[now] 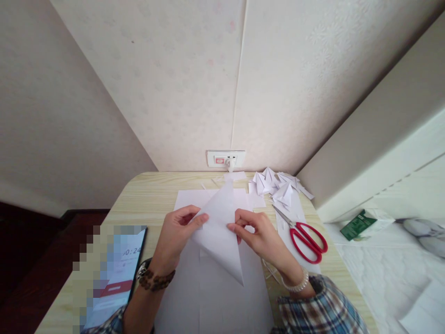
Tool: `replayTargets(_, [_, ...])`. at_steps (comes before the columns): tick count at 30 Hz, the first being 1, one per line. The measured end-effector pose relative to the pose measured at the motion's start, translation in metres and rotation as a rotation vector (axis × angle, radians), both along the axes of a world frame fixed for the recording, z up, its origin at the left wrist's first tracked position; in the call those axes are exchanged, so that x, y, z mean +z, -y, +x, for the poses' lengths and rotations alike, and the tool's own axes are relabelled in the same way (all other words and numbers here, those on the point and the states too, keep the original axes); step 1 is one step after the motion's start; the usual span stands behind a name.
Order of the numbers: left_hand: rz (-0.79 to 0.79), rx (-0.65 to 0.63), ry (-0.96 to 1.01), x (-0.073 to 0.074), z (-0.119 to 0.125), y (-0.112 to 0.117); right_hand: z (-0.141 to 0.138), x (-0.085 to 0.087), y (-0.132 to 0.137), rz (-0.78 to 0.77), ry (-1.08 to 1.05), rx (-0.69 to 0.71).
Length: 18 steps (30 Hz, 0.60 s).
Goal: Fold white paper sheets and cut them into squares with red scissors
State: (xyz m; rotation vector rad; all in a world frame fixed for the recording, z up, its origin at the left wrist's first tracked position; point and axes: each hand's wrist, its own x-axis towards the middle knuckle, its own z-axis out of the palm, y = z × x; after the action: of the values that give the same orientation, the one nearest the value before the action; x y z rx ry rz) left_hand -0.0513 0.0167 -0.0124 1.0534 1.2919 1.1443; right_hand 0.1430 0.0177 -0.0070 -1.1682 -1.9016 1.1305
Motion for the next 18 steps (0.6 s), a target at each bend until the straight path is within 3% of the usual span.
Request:
replayTargets(5, [0.065, -0.082, -0.153, 0.0006, 0.0000, -0.0003, 0.0023, 0.0006, -0.0004, -0.026, 0.067, 0.031])
replayTargets(14, [0.134, -0.020, -0.299, 0.0026, -0.0022, -0.0008, -0.0017, 0.0004, 0.0025, -0.051, 0.098, 0.125])
replayTargets(18, [0.102, -0.104, -0.235, 0.0001, -0.0023, -0.0018, -0.0036, -0.0038, 0.0034, -0.043, 0.130, 0.160])
